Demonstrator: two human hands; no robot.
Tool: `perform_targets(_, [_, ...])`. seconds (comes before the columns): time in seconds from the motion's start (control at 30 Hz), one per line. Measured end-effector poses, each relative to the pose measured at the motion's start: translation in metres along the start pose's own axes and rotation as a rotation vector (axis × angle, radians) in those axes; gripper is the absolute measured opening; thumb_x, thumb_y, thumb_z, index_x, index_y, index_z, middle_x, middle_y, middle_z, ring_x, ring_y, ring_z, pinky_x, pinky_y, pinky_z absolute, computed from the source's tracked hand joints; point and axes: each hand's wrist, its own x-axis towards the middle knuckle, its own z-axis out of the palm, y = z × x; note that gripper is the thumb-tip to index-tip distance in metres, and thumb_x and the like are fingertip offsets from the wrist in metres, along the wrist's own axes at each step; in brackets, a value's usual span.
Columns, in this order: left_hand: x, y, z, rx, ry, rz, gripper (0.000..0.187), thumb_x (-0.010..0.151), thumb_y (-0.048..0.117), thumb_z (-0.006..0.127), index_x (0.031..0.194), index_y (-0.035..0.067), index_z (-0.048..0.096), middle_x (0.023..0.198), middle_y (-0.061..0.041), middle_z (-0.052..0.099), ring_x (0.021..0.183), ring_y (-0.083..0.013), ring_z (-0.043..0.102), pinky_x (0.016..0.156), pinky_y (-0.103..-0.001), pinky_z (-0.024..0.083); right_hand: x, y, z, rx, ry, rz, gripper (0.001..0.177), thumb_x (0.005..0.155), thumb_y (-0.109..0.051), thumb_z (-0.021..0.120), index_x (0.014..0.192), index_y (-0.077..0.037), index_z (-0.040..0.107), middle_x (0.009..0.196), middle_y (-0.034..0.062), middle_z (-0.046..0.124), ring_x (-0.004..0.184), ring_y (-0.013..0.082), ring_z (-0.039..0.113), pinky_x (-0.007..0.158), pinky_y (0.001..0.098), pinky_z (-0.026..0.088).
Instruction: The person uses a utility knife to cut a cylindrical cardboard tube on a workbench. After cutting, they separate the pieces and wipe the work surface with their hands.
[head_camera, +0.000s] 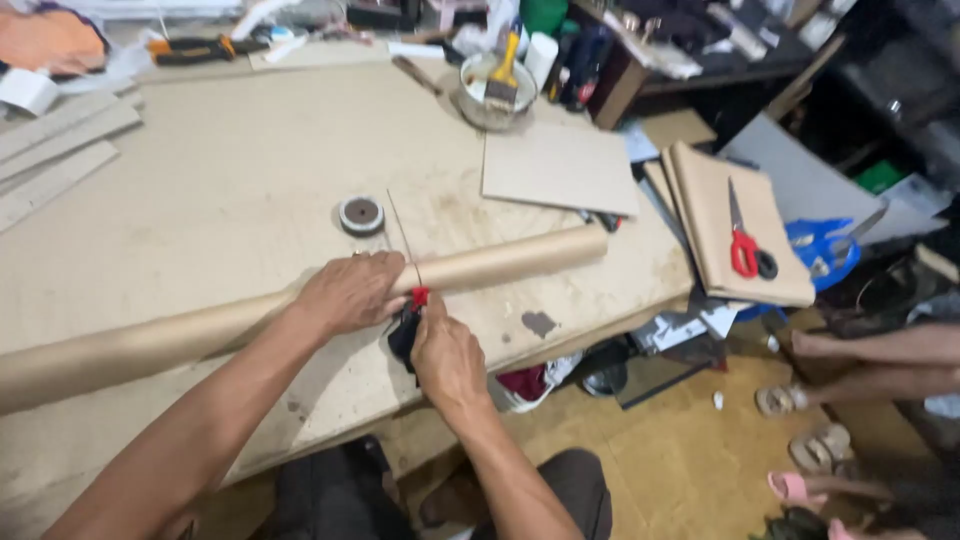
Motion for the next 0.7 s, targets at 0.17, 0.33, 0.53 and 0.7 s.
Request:
perform_targets(0.17, [-0.004, -0.023, -0.049, -0.105, 0.045, -0.048, 0.041, 0.094, 0.042, 0.062, 0.114, 0.006, 0.059, 0.105, -0.018, 0.070, 0.102, -0.0386, 0.073, 0.085, -0.051, 0.062, 0.027, -0.033, -0.015, 0.037, 0.022, -0.059, 0.044, 0.104, -0.029, 0.029, 0.138, -0.008, 0.048, 0.105, 0.0320, 0.068, 0.104, 0.0545, 0.067, 0.089, 0.0659, 0.053])
perform_targets(0.33, [0.036, -0.072, -0.052, -0.015, 0.127, -0.102, 0.046, 0.092, 0.048, 0.066, 0.115, 0.008, 0.059, 0.108, -0.016, 0.069, 0.103, -0.0353, 0.073, 0.085, -0.047, 0.063, 0.078, -0.059, -0.019, 0.076, 0.058, -0.108, 0.041, 0.104, -0.031, 0.028, 0.131, -0.010, 0.051, 0.107, 0.0305, 0.069, 0.105, 0.0526, 0.067, 0.088, 0.0646, 0.054])
perform_targets(0.53, [0.058, -0.087, -0.053, -0.165, -0.009, -0.148, 0.052, 0.089, 0.042, 0.073, 0.120, 0.004, 0.058, 0.122, -0.022, 0.067, 0.114, -0.0411, 0.069, 0.099, -0.052, 0.059, 0.119, -0.054, -0.005, 0.033, 0.015, -0.061, 0.043, 0.103, -0.033, 0.028, 0.132, -0.011, 0.052, 0.104, 0.0313, 0.069, 0.104, 0.0522, 0.068, 0.086, 0.0633, 0.055])
perform_targets(0.7, [0.061, -0.089, -0.040, -0.173, 0.017, -0.169, 0.057, 0.078, 0.053, 0.081, 0.113, 0.011, 0.062, 0.108, -0.014, 0.074, 0.105, -0.0328, 0.075, 0.091, -0.047, 0.062, 0.108, -0.062, -0.015, 0.021, 0.011, -0.047, 0.045, 0.103, -0.031, 0.029, 0.133, -0.009, 0.054, 0.103, 0.0326, 0.070, 0.103, 0.0520, 0.069, 0.084, 0.0620, 0.056])
